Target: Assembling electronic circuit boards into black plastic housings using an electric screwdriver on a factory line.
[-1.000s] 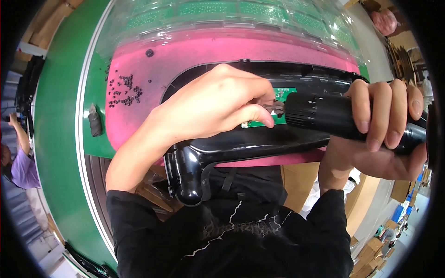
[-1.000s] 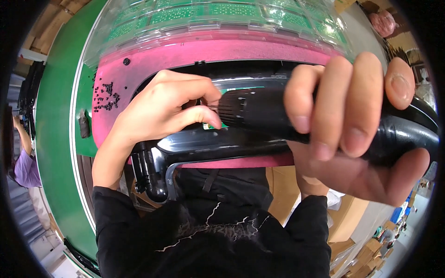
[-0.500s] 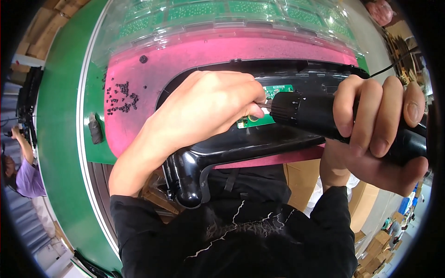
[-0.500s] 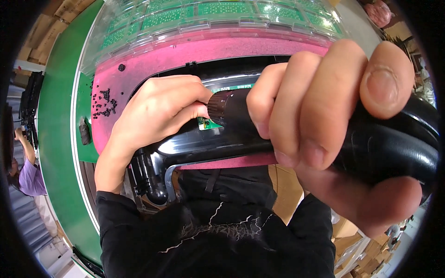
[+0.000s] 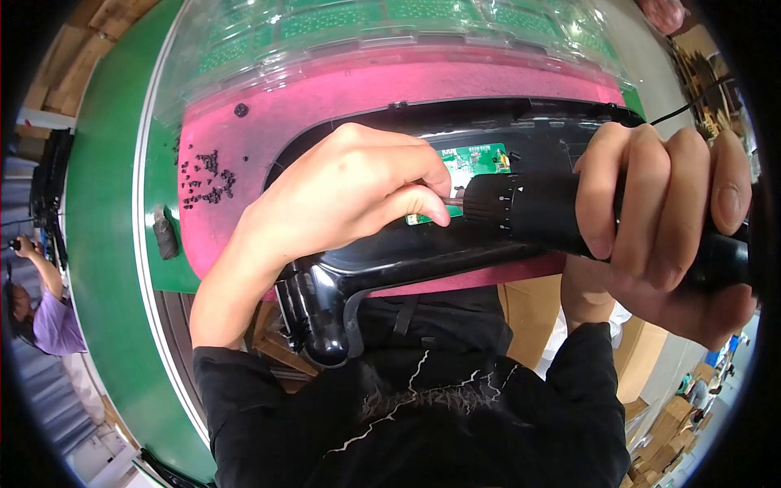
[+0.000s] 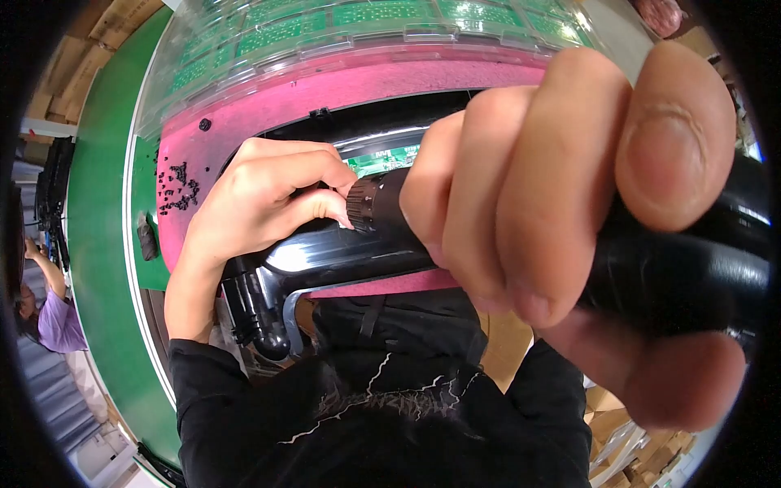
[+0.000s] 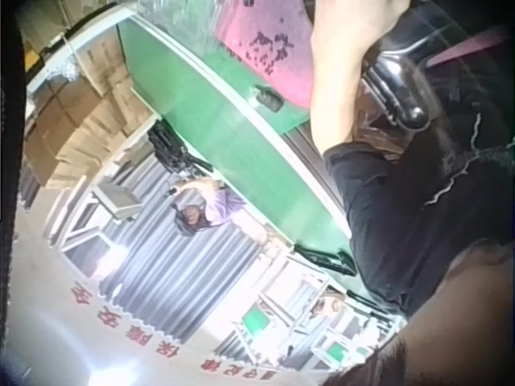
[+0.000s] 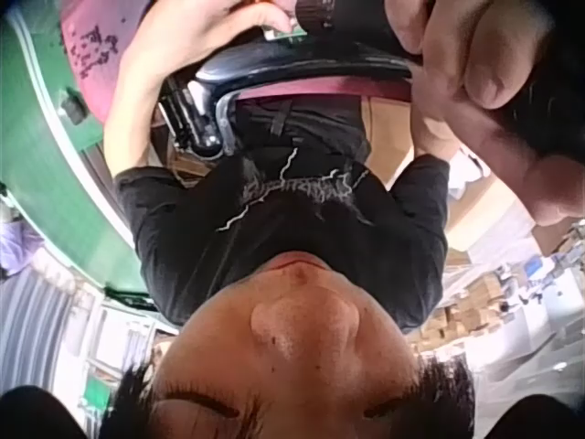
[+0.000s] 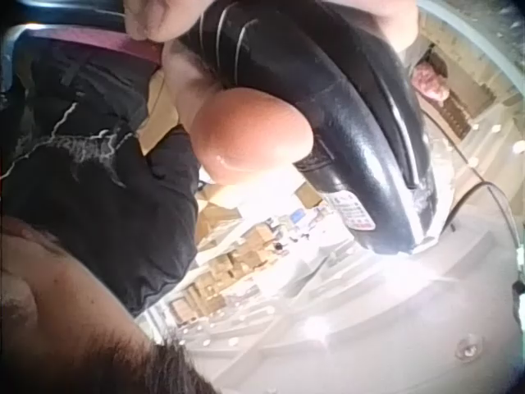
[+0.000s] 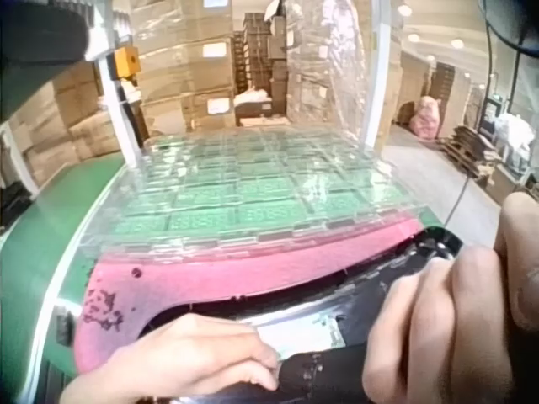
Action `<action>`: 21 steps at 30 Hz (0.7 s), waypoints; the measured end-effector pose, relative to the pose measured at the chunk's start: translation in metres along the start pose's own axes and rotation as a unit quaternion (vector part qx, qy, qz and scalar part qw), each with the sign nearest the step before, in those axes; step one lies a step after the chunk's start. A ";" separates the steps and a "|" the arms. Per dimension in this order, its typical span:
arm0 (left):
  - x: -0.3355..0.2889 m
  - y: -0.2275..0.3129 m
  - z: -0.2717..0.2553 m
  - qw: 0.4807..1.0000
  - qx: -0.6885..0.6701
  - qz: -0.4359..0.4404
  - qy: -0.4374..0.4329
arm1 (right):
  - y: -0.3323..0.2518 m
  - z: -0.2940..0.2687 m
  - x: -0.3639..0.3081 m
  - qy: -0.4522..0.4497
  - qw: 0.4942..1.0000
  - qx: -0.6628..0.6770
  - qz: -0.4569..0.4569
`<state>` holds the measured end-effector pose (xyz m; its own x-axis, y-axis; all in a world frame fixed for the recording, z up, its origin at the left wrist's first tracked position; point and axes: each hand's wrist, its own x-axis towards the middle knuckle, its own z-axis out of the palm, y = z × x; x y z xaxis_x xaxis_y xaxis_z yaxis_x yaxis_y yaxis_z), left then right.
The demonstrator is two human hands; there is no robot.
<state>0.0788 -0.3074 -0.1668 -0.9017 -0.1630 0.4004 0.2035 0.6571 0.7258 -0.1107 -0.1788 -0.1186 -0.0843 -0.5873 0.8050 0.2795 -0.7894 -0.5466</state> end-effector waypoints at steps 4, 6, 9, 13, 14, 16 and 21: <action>0.000 -0.001 0.000 0.999 -0.050 0.003 -0.019 | 0.001 0.002 0.001 -0.001 1.000 0.004 -0.009; 0.000 -0.001 0.000 0.998 -0.057 0.005 -0.018 | 0.003 0.001 0.002 -0.009 1.000 0.011 -0.019; 0.001 0.001 -0.002 0.998 -0.065 0.008 -0.010 | 0.000 -0.002 -0.002 -0.002 1.000 0.018 -0.011; 0.001 0.004 -0.006 0.997 -0.073 -0.003 -0.011 | 0.002 -0.003 -0.001 -0.002 0.999 0.026 -0.021; 0.001 0.004 -0.005 0.997 -0.074 -0.001 -0.011 | 0.003 -0.003 0.001 -0.011 0.999 0.030 -0.034; 0.004 0.004 -0.002 0.998 -0.050 -0.036 0.029 | 0.001 -0.006 0.005 -0.031 0.997 0.032 -0.059; -0.002 0.001 -0.002 0.994 0.076 -0.068 0.050 | -0.024 -0.017 0.011 -0.042 0.988 -0.064 0.134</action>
<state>0.0819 -0.3080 -0.1661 -0.8730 -0.3251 0.3635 0.0158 0.7262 0.6873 -0.1344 -0.1688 -0.1004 0.0570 -0.7652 0.6412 0.1568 -0.6274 -0.7627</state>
